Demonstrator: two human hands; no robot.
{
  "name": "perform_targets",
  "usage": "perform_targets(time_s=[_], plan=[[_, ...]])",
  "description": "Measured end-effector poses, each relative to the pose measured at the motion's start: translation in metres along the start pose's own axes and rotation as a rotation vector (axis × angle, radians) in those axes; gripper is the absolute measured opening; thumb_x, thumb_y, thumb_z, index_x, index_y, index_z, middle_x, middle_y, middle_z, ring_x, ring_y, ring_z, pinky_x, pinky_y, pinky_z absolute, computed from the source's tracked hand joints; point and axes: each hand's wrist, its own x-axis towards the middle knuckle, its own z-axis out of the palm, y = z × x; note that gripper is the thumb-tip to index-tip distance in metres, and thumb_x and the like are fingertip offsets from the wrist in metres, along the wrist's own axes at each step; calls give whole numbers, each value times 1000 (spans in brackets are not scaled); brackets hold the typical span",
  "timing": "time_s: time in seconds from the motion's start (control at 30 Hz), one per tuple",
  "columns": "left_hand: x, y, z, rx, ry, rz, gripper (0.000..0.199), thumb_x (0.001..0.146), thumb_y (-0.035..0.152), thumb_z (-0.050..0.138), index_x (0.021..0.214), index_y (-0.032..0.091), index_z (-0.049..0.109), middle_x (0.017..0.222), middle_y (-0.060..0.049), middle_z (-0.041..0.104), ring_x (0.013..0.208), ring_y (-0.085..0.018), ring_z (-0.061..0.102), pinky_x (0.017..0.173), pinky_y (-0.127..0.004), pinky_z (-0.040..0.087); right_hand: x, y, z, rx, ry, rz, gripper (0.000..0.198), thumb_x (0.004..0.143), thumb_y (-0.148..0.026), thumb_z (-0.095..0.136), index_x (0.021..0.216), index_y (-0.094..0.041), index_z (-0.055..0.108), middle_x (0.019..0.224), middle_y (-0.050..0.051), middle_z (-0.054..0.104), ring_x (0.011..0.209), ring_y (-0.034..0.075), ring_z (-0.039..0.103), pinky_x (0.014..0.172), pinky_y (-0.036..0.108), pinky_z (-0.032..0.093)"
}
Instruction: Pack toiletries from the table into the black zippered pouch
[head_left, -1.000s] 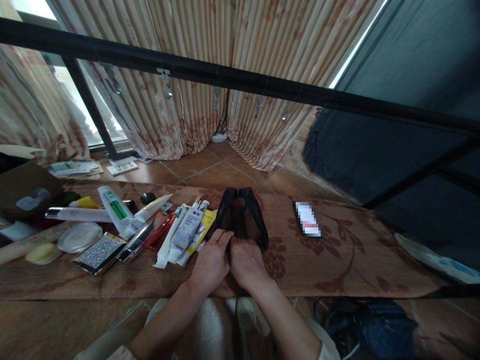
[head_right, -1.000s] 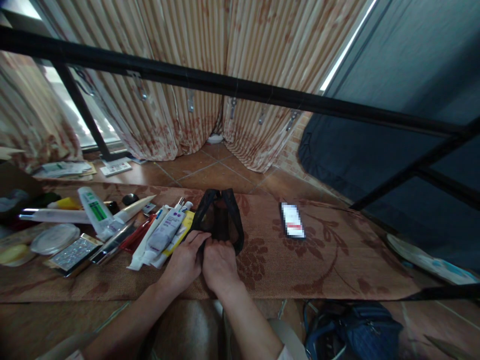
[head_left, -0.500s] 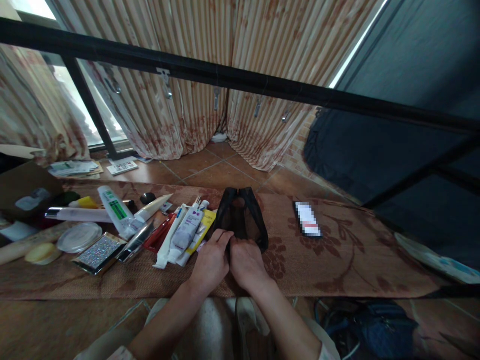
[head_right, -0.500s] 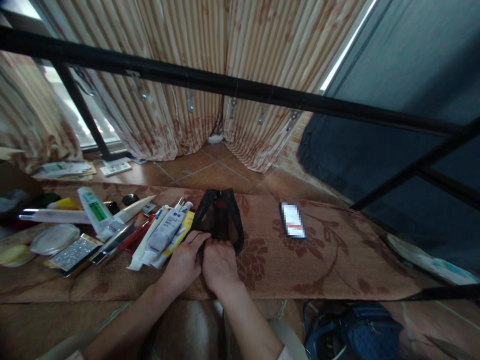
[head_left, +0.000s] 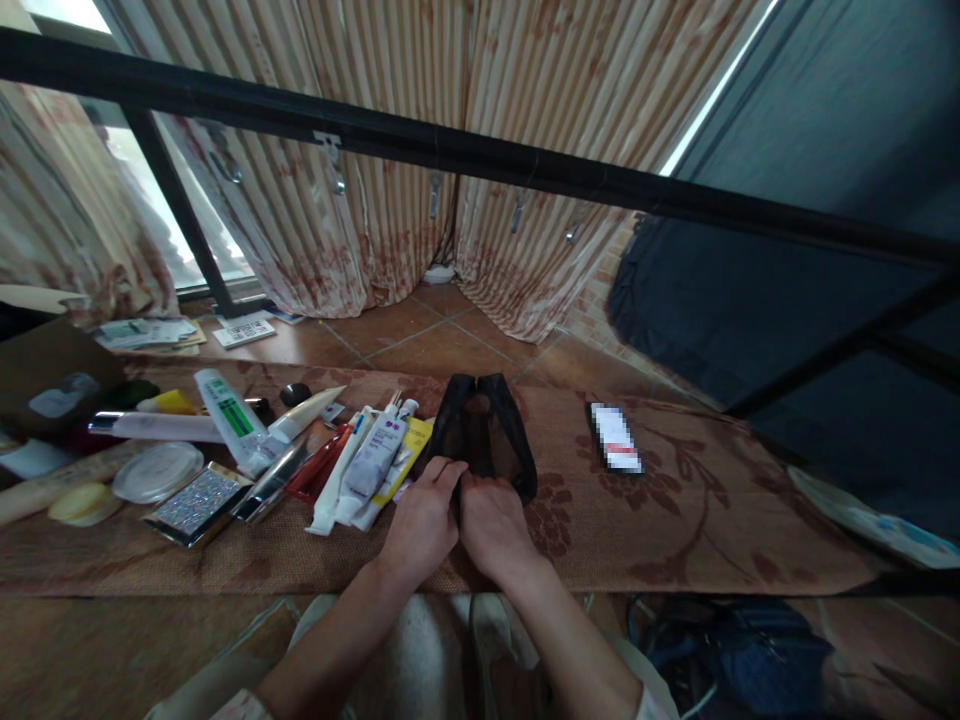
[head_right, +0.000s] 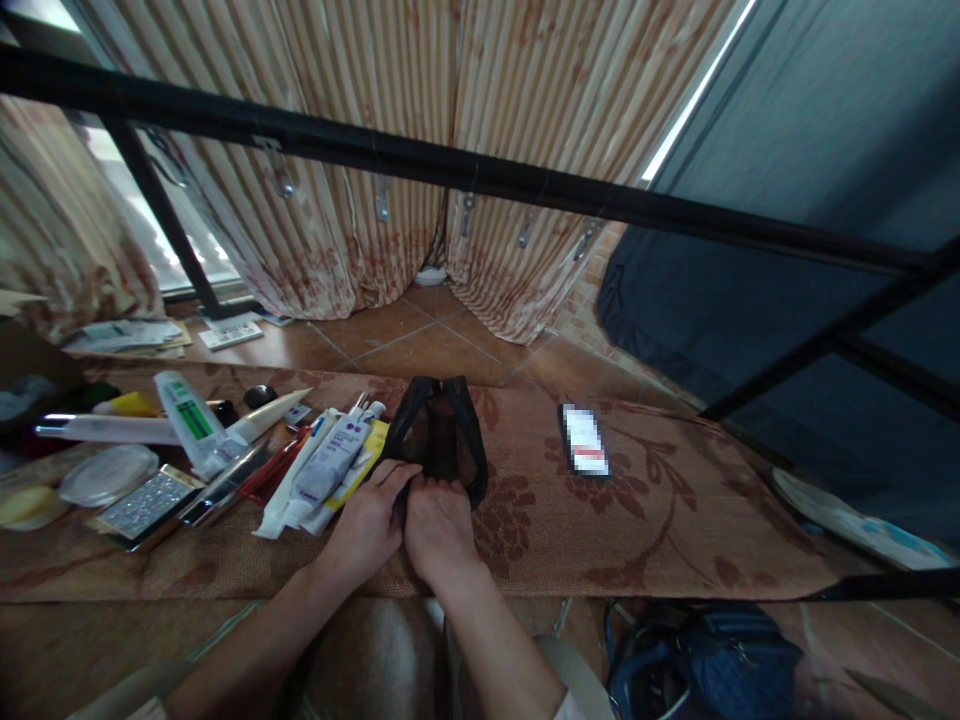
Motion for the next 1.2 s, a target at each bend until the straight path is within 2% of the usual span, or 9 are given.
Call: perform_targets(time_s=[1.2], plan=[[-1,0,0,-29,-6,-23,56,71,-3,40,121,19,51,117,-8,53,104,-18,56,94,-35,47,1,-3,0,-15,-18,20,36,87,-6,33,113,-9,57,96,14,67,87,23,63,81,35,39]])
